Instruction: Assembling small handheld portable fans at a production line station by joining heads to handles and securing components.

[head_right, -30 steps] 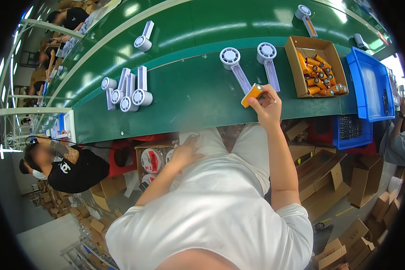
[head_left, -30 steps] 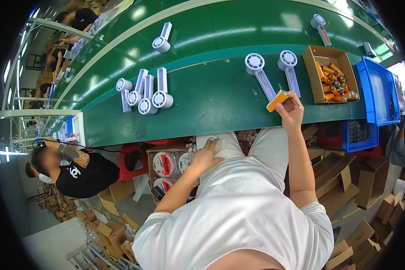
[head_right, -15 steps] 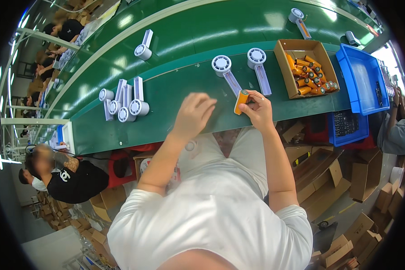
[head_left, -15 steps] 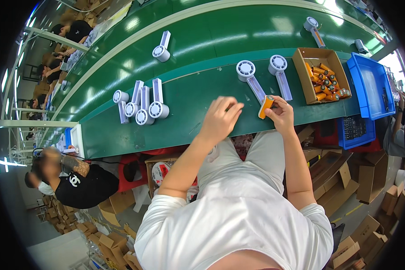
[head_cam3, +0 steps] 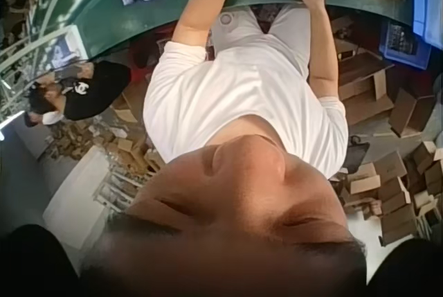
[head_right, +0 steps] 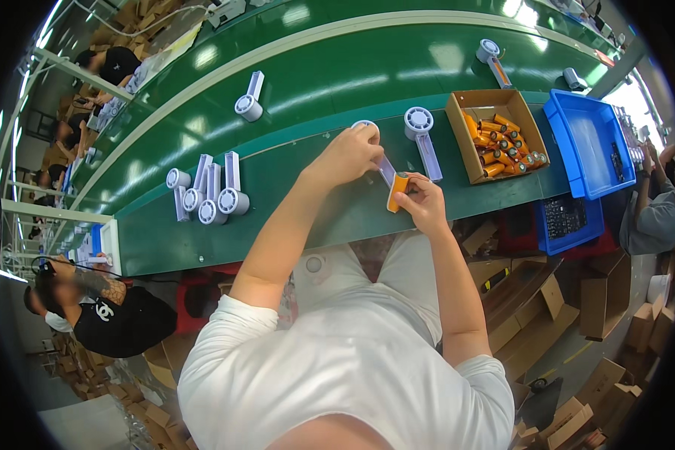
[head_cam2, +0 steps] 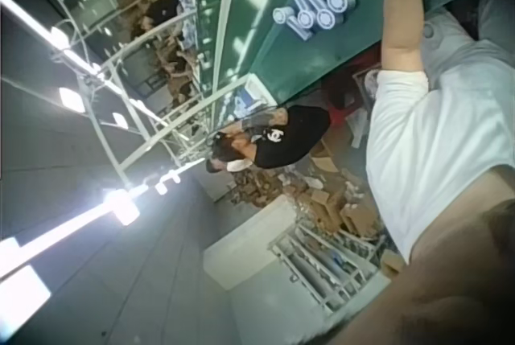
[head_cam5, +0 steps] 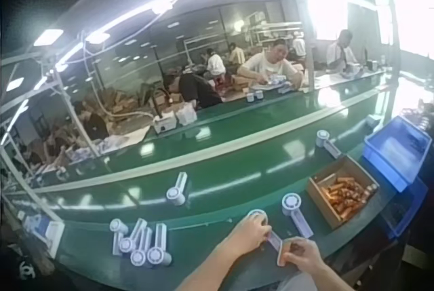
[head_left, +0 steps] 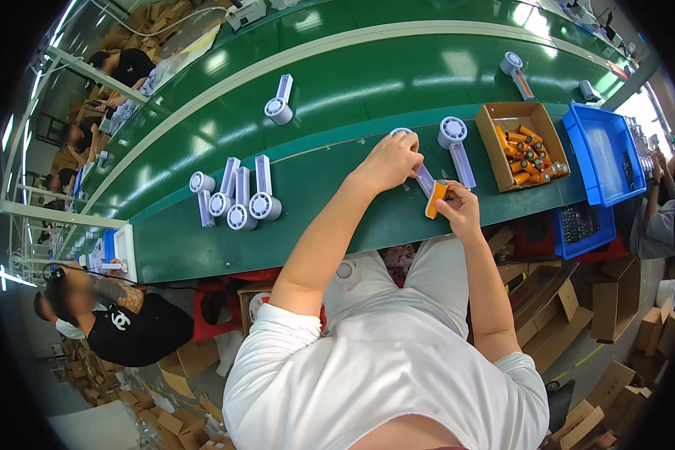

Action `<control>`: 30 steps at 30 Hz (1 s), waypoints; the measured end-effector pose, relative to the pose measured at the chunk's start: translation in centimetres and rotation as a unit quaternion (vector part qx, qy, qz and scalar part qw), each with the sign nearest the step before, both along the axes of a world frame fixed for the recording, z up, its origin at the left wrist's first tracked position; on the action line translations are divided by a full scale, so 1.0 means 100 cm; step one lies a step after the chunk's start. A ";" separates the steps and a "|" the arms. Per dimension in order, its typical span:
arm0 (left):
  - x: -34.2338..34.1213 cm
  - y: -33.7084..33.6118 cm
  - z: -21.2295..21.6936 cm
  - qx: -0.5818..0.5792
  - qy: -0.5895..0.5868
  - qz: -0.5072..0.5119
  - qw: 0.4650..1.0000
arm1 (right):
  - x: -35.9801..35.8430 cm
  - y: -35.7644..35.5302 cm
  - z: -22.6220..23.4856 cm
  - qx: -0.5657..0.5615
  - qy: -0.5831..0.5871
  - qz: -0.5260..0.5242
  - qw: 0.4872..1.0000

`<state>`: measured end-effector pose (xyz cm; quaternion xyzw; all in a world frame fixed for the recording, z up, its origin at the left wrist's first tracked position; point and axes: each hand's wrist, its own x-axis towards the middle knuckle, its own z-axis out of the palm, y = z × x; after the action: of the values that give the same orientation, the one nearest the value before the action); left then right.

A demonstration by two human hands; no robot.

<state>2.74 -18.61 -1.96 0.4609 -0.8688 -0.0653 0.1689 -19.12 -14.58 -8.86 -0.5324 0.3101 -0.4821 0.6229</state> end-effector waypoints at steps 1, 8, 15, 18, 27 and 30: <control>0.004 -0.002 0.001 0.064 0.063 -0.009 0.996 | 0.000 -0.001 0.000 0.007 -0.004 0.001 1.000; 0.011 -0.005 -0.031 -0.073 0.290 0.070 0.952 | 0.000 -0.005 -0.004 0.027 -0.033 -0.004 0.999; 0.008 -0.017 -0.048 0.162 0.485 0.121 0.851 | -0.006 -0.003 -0.006 0.035 -0.031 0.002 0.999; 0.016 -0.016 -0.061 0.063 0.465 0.107 0.877 | -0.003 -0.001 0.003 0.032 -0.031 -0.025 0.999; 0.016 -0.015 -0.056 0.044 0.444 0.099 0.889 | 0.042 -0.004 0.068 -0.149 0.298 -0.096 0.938; 0.016 -0.013 -0.054 0.005 0.404 0.095 0.910 | 0.048 -0.005 0.070 -0.215 0.406 -0.059 0.887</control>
<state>4.30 -19.92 -7.34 0.4768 -0.6780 -0.2341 0.5081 -14.34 -15.12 -1.83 -0.7830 0.4553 -0.3148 0.2837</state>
